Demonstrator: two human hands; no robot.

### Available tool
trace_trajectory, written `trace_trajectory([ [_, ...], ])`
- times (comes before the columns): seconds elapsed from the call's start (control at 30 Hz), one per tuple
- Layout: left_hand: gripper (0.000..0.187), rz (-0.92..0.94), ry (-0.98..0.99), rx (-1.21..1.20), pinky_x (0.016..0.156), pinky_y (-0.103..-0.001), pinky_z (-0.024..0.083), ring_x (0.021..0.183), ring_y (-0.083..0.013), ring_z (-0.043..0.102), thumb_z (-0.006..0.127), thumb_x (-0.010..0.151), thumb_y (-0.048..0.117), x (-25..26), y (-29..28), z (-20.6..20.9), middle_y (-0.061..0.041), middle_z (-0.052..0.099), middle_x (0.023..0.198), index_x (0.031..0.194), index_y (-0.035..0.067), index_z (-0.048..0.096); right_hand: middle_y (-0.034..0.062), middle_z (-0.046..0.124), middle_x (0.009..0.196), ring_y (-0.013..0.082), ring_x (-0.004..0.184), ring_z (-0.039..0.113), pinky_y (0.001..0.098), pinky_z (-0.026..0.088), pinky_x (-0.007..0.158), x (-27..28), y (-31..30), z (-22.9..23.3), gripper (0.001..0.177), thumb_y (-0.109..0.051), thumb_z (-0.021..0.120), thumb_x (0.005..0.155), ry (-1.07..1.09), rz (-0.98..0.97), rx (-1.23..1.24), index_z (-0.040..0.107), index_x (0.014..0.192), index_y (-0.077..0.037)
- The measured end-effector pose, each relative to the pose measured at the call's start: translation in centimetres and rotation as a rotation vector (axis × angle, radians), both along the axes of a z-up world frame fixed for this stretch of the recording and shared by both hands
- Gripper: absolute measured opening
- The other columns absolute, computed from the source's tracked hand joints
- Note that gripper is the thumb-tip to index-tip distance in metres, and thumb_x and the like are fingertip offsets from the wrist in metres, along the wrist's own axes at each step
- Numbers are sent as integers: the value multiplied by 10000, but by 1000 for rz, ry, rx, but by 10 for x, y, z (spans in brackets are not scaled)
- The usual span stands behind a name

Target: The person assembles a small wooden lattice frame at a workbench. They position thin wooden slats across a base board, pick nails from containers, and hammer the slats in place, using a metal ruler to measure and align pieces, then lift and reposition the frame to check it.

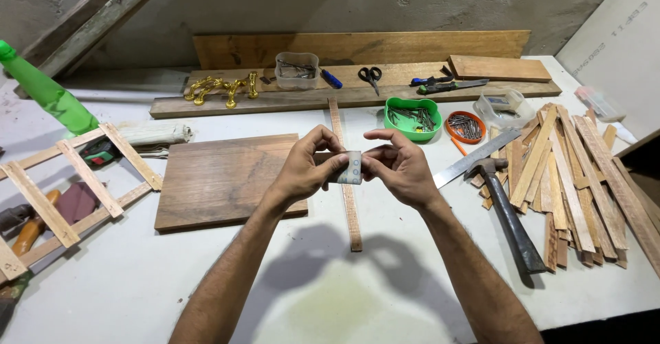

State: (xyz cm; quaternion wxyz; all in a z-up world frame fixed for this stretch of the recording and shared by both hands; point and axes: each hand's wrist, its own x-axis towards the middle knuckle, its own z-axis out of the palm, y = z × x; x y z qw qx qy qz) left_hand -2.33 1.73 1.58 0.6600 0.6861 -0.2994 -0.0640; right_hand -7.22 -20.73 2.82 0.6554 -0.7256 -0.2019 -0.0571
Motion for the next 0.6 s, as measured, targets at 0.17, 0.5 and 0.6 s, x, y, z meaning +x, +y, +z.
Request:
trace_trajectory([
  [0.17, 181, 49, -178, -21, 697, -295, 648, 914, -168, 742, 693, 969, 44, 3, -3, -9, -85, 666, 979, 1041, 33, 527, 113, 778, 1008, 123, 872, 746, 274, 653, 795, -1, 0, -4, 582, -71, 739, 915, 65, -3, 71, 490, 1426, 55],
  [0.5, 307, 103, -396, 91, 804, -311, 660, 942, -201, 739, 787, 918, 123, 7, -7, -16, -126, 698, 994, 1121, 17, 583, 106, 779, 983, 118, 871, 745, 226, 637, 757, 8, -3, -23, 412, 4, 717, 931, 17, -114, -8, 562, 1304, 82],
  [0.6, 264, 94, 57, 472, 594, -346, 615, 691, -206, 725, 782, 888, 182, -4, -4, 24, -87, 757, 865, 1111, 67, 699, 115, 778, 992, 116, 891, 746, 222, 632, 756, 19, -10, -32, 373, 18, 710, 939, 7, -125, -32, 567, 1279, 75],
])
